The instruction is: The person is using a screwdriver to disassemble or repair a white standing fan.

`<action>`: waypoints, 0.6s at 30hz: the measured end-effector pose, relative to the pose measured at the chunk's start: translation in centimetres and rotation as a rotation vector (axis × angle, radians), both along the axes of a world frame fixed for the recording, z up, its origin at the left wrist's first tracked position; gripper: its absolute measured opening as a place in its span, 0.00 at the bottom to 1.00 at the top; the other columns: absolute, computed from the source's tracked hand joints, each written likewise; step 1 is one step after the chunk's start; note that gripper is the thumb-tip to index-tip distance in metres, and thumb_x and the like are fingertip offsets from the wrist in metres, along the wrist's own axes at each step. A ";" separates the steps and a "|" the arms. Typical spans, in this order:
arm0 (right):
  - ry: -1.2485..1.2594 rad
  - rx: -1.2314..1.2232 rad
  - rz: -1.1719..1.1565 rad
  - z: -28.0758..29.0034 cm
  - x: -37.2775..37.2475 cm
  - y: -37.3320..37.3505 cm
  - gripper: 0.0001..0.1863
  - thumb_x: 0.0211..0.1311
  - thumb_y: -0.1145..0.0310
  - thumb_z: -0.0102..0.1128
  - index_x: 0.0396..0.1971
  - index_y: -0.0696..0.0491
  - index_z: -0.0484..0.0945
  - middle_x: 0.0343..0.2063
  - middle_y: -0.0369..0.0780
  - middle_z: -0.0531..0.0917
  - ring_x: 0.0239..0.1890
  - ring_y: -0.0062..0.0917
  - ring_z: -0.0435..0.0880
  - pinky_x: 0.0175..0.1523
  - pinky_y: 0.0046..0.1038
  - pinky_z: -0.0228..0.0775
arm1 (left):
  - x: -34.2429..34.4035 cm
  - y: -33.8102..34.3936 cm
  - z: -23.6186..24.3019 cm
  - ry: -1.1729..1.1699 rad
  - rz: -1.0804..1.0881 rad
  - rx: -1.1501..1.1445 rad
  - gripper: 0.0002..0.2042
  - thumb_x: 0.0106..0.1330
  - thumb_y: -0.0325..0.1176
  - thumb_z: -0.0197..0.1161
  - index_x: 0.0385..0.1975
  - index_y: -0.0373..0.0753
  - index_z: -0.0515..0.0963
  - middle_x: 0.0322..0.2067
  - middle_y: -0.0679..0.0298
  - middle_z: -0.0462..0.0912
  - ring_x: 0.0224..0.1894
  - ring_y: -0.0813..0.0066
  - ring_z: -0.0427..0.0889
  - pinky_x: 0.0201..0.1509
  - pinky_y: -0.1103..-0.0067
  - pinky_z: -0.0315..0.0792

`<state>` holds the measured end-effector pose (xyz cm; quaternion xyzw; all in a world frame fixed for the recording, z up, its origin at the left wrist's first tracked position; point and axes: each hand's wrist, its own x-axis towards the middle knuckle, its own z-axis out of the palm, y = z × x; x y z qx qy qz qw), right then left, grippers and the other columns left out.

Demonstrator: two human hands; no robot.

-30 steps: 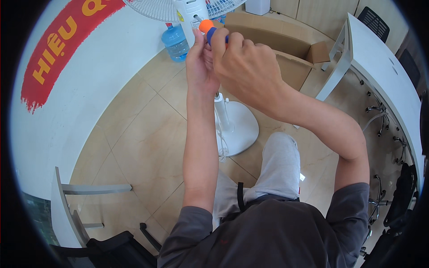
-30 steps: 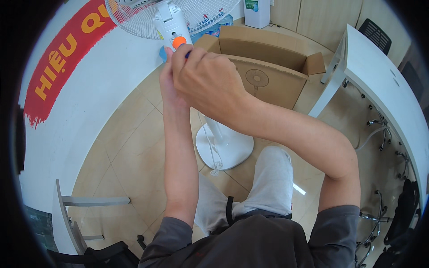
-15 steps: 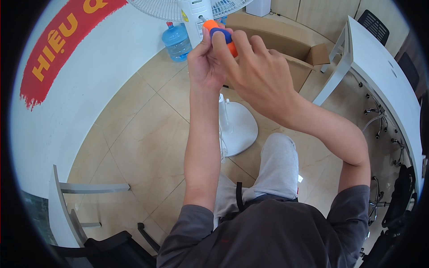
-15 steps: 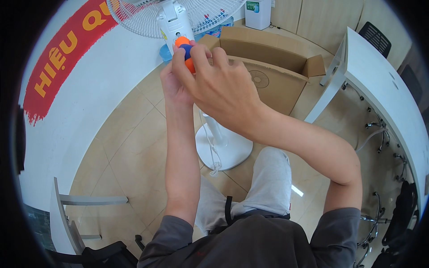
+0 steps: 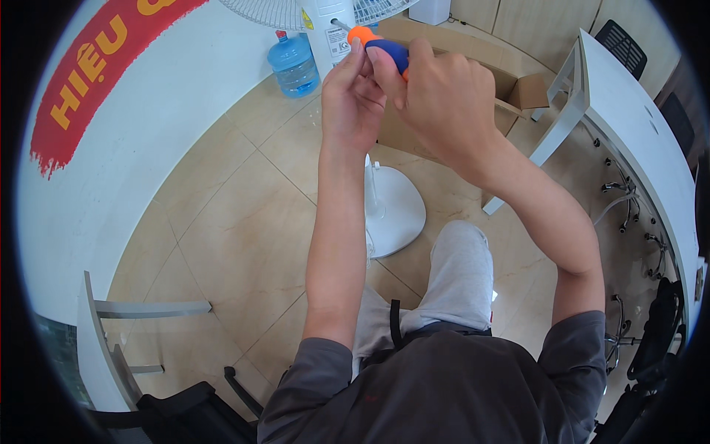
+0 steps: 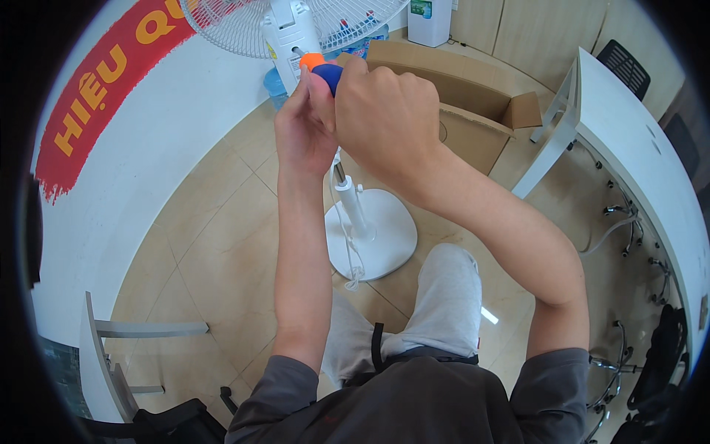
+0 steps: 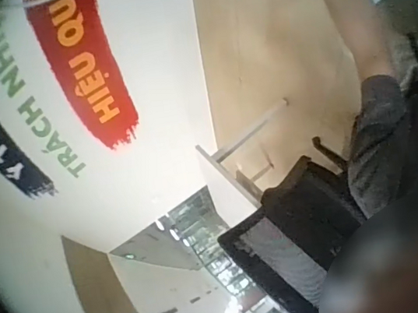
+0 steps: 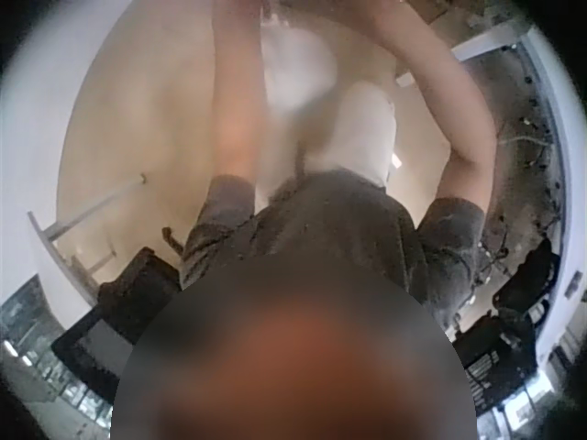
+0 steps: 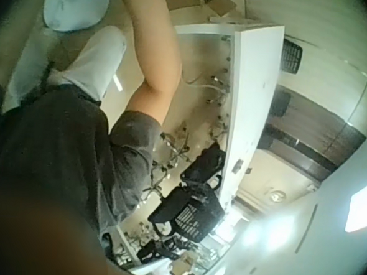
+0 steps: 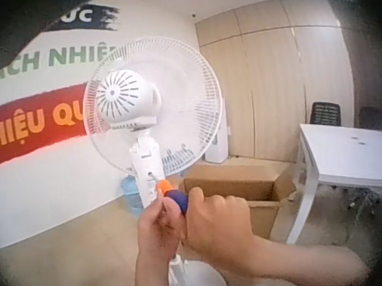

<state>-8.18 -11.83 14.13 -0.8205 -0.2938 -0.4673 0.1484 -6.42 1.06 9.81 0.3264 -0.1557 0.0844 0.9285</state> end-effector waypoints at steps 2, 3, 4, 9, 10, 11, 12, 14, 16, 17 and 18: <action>-0.010 0.004 -0.007 -0.2 -0.4 -0.4 0.22 0.61 0.52 0.53 0.17 0.55 0.72 0.05 0.40 0.70 0.05 0.28 0.71 0.11 0.28 0.59 | -0.1 0.0 0.1 -0.045 0.033 0.024 0.14 0.68 0.39 0.53 0.41 0.33 0.75 0.34 0.60 0.81 0.36 0.75 0.80 0.44 0.80 0.72; -0.024 0.013 0.011 -0.3 -0.4 -0.7 0.20 0.60 0.53 0.55 0.19 0.55 0.72 0.06 0.40 0.71 0.06 0.28 0.71 0.11 0.28 0.59 | -0.2 -0.1 0.0 -0.066 0.084 0.091 0.13 0.67 0.38 0.54 0.41 0.32 0.75 0.33 0.61 0.81 0.36 0.76 0.80 0.43 0.80 0.71; -0.038 0.027 0.026 -0.4 -0.4 -0.9 0.19 0.60 0.54 0.56 0.21 0.56 0.72 0.07 0.39 0.71 0.06 0.28 0.71 0.12 0.27 0.60 | -0.2 -0.1 -0.2 -0.063 0.079 0.093 0.13 0.67 0.38 0.54 0.41 0.32 0.75 0.33 0.61 0.81 0.36 0.76 0.80 0.43 0.80 0.71; -0.178 0.061 0.147 -1.1 -0.3 -1.8 0.16 0.56 0.59 0.62 0.24 0.56 0.69 0.13 0.38 0.71 0.09 0.27 0.72 0.12 0.26 0.58 | 1.4 2.1 -1.0 -0.025 1.080 0.491 0.20 0.60 0.38 0.64 0.46 0.29 0.70 0.43 0.57 0.77 0.43 0.76 0.75 0.39 0.82 0.67; -0.212 0.061 0.185 -1.3 -0.2 -1.9 0.16 0.55 0.61 0.64 0.24 0.56 0.68 0.15 0.37 0.71 0.10 0.27 0.72 0.12 0.25 0.57 | 2.0 3.0 -1.2 -0.100 1.201 0.659 0.29 0.54 0.41 0.70 0.49 0.29 0.67 0.47 0.54 0.74 0.50 0.73 0.72 0.44 0.81 0.68; -0.204 0.063 0.179 -1.6 -0.3 -2.0 0.16 0.55 0.61 0.64 0.24 0.56 0.68 0.15 0.37 0.71 0.10 0.27 0.72 0.12 0.25 0.57 | 2.8 3.5 -1.5 -0.095 1.192 0.665 0.29 0.54 0.41 0.70 0.49 0.29 0.67 0.47 0.54 0.74 0.50 0.73 0.72 0.44 0.81 0.68; -0.164 0.059 0.163 -1.9 -0.4 -2.1 0.16 0.54 0.62 0.65 0.31 0.57 0.70 0.19 0.37 0.73 0.13 0.26 0.73 0.14 0.25 0.60 | 3.8 3.9 -1.7 -0.140 1.216 0.816 0.31 0.51 0.41 0.72 0.49 0.30 0.66 0.46 0.55 0.75 0.48 0.72 0.73 0.45 0.80 0.69; -0.123 0.059 0.146 -2.3 0.1 -1.7 0.19 0.52 0.63 0.67 0.39 0.58 0.72 0.22 0.37 0.75 0.16 0.25 0.74 0.17 0.24 0.63 | 5.1 4.5 -2.7 -0.187 1.233 0.973 0.33 0.49 0.41 0.74 0.49 0.30 0.65 0.44 0.55 0.76 0.47 0.72 0.75 0.46 0.79 0.70; -0.302 0.184 0.223 -2.6 0.6 -1.2 0.17 0.51 0.61 0.66 0.27 0.57 0.69 0.16 0.36 0.71 0.11 0.26 0.71 0.13 0.25 0.58 | 6.1 4.7 -3.8 -0.206 0.942 0.899 0.33 0.46 0.39 0.75 0.47 0.31 0.65 0.40 0.57 0.78 0.42 0.72 0.79 0.45 0.78 0.73; -0.361 0.229 0.245 -2.6 0.6 -1.0 0.18 0.51 0.60 0.66 0.24 0.57 0.68 0.14 0.35 0.69 0.10 0.26 0.70 0.12 0.26 0.57 | 6.4 4.7 -4.4 -0.172 0.934 0.917 0.33 0.46 0.39 0.75 0.47 0.31 0.65 0.40 0.57 0.78 0.42 0.72 0.79 0.45 0.78 0.73; -0.388 0.235 0.246 -2.6 0.6 -0.9 0.17 0.50 0.61 0.66 0.23 0.57 0.68 0.14 0.35 0.69 0.10 0.25 0.70 0.12 0.25 0.56 | 6.7 4.7 -5.0 -0.182 0.943 0.883 0.31 0.47 0.39 0.75 0.46 0.31 0.65 0.38 0.58 0.79 0.39 0.73 0.80 0.42 0.78 0.74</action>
